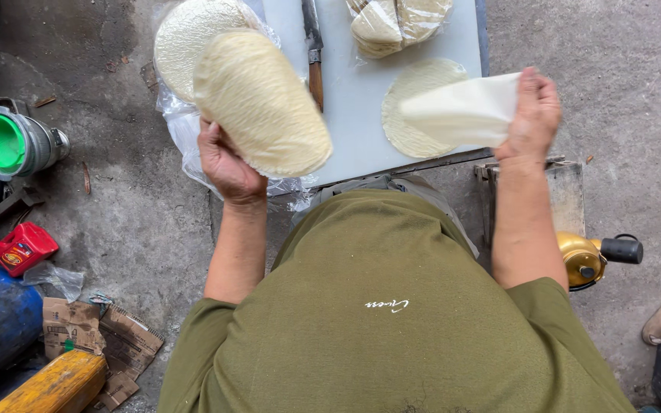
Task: The person sorts and stacks round flatbreads on a table by hand and places them into plastic packaging.
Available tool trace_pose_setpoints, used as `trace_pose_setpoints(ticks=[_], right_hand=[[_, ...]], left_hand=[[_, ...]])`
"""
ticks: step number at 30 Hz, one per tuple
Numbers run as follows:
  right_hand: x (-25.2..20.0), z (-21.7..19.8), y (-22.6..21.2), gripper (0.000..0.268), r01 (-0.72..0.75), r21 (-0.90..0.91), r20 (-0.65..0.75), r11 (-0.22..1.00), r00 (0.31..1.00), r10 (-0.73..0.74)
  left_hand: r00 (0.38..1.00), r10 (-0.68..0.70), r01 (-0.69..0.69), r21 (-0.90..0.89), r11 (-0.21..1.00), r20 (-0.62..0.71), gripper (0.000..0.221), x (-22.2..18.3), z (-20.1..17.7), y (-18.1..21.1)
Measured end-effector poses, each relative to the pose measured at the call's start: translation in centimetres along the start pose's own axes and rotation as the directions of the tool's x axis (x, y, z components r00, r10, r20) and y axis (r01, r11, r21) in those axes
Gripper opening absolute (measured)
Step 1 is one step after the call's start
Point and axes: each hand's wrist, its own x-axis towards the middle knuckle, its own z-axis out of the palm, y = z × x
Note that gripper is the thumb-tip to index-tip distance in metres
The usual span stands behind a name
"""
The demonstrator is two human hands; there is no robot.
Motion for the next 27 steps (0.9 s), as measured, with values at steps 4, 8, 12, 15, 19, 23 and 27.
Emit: trace_pose_setpoints(ticks=[4, 8, 12, 15, 19, 23, 27], right_hand=[[3.6, -2.8, -1.2, 0.021, 0.414, -0.445, 0.12, 0.794, 0.906, -0.405], [5.1, 0.4, 3.2, 0.03, 0.761, -0.574, 0.528, 0.304, 0.627, -0.573], [0.8, 4.1, 9.2, 0.025, 0.845, -0.51, 0.841, -0.157, 0.452, -0.297], [-2.1, 4.2, 10.4, 0.016, 0.885, -0.451, 0.872, -0.116, 0.409, -0.268], [-4.1, 3.1, 10.0, 0.025, 0.916, -0.368, 0.913, -0.161, 0.322, -0.252], [-4.1, 2.1, 9.0, 0.017, 0.931, -0.314, 0.936, -0.186, 0.27, -0.227], [-3.8, 1.1, 8.4, 0.025, 0.921, -0.269, 0.955, -0.281, 0.218, -0.201]], left_hand=[[1.0, 0.004, -0.003, -0.015, 1.0, 0.028, 0.04, 0.2, -1.2, 0.6], [0.999, -0.019, 0.02, -0.045, 0.999, 0.031, 0.038, 0.1, -1.9, -0.2], [0.999, -0.018, 0.019, -0.035, 0.999, 0.041, 0.038, -0.4, -2.4, -0.1], [0.999, -0.001, 0.003, -0.038, 0.999, 0.037, 0.038, -0.7, -2.8, 0.2], [1.0, 0.019, -0.019, -0.025, 1.0, 0.004, 0.038, -1.2, -3.2, 0.8], [1.0, 0.009, -0.009, -0.008, 1.0, -0.009, 0.041, -1.4, -3.2, 0.6], [0.999, -0.024, 0.023, -0.024, 0.999, -0.031, 0.04, -1.5, -3.1, 0.3]])
